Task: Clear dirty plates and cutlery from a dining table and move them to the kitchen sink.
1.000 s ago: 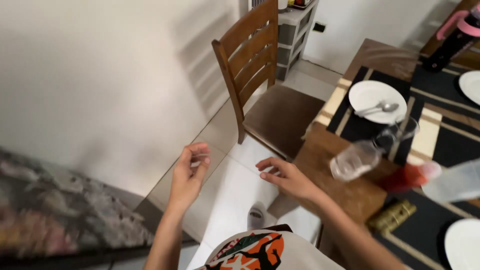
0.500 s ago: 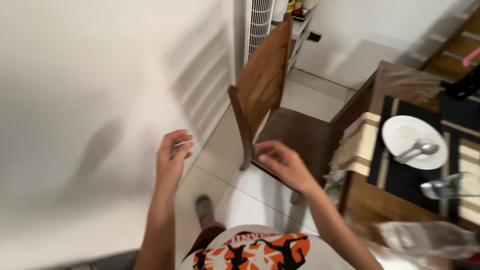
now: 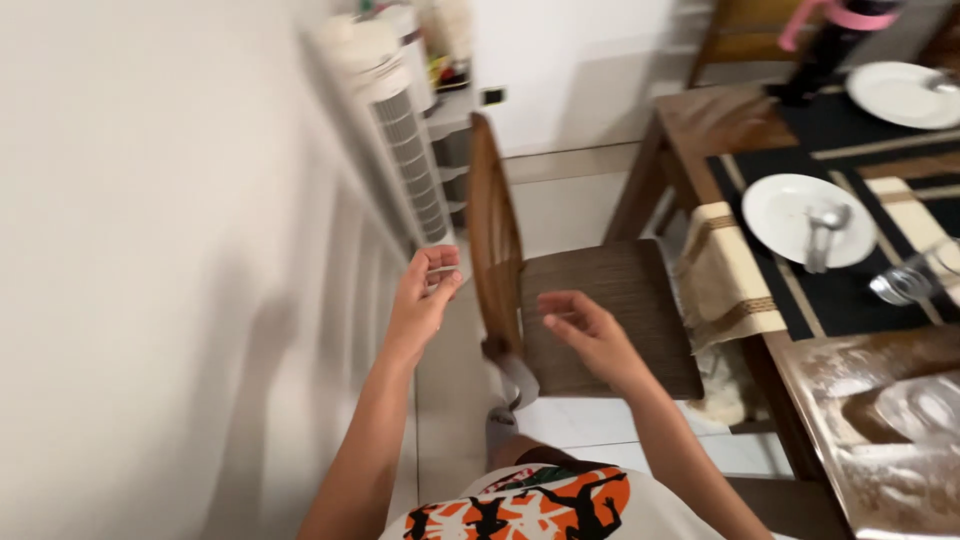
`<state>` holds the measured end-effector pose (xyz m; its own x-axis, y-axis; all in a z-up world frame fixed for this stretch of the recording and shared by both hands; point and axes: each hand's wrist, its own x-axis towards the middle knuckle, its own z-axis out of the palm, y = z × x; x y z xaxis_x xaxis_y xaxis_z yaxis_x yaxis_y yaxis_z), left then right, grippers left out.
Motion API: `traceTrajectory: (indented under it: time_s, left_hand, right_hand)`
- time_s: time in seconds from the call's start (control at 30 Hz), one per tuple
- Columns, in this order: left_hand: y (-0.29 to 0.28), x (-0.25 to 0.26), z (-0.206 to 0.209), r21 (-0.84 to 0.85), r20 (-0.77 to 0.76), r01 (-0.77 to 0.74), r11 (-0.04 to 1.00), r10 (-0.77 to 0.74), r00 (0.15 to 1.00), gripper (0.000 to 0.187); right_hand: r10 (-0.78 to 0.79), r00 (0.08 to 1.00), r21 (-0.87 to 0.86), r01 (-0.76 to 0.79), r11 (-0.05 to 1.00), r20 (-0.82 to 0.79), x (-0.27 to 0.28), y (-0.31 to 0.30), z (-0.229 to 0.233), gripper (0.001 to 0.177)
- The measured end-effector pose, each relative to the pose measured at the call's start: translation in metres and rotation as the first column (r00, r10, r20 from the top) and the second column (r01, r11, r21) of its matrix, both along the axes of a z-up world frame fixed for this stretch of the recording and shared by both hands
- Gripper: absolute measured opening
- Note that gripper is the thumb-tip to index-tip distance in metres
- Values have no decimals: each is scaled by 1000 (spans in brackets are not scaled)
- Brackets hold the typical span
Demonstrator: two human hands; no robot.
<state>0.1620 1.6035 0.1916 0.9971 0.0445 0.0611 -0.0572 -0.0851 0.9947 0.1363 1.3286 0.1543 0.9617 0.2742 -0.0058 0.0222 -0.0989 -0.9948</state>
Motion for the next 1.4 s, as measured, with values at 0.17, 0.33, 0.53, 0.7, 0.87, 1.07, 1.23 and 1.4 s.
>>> traceTrajectory:
  time_s: [0.17, 0.33, 0.53, 0.7, 0.87, 1.07, 1.23, 1.4]
  left_hand:
    - [-8, 102, -17, 225, 11, 52, 973, -56, 998, 31]
    - [-7, 194, -49, 534, 225, 38, 845, -185, 957, 37]
    - [-24, 247, -60, 668, 139, 211, 714, -398, 907, 32]
    - [-35, 260, -58, 677, 395, 143, 722, -520, 757, 16]
    - [-51, 261, -55, 656, 387, 252, 711, -604, 697, 11]
    - [-71, 259, -59, 650, 423, 279, 707, -642, 640, 12]
    - [-93, 254, -55, 678, 432, 292, 674, -688, 583, 12]
    - [-109, 248, -23, 754, 293, 434, 493, -844, 449, 26]
  right_hand:
    - [-107, 990, -39, 103, 994, -97, 56, 44, -55, 49]
    - [-114, 948, 37, 130, 991, -299, 105, 105, -52, 71]
    - [-190, 937, 14, 203, 979, -295, 158, 121, -70, 106]
    - [-156, 930, -37, 152, 988, -333, 158, 121, -52, 120]
    - [-255, 882, -41, 260, 965, -397, 148, 111, -36, 113]
    - [-237, 847, -194, 161, 968, -476, 142, 82, -35, 106]
    - [-199, 870, -149, 147, 978, -451, 129, 47, -46, 103]
    - [-215, 782, -178, 135, 975, -585, 117, 11, -38, 95]
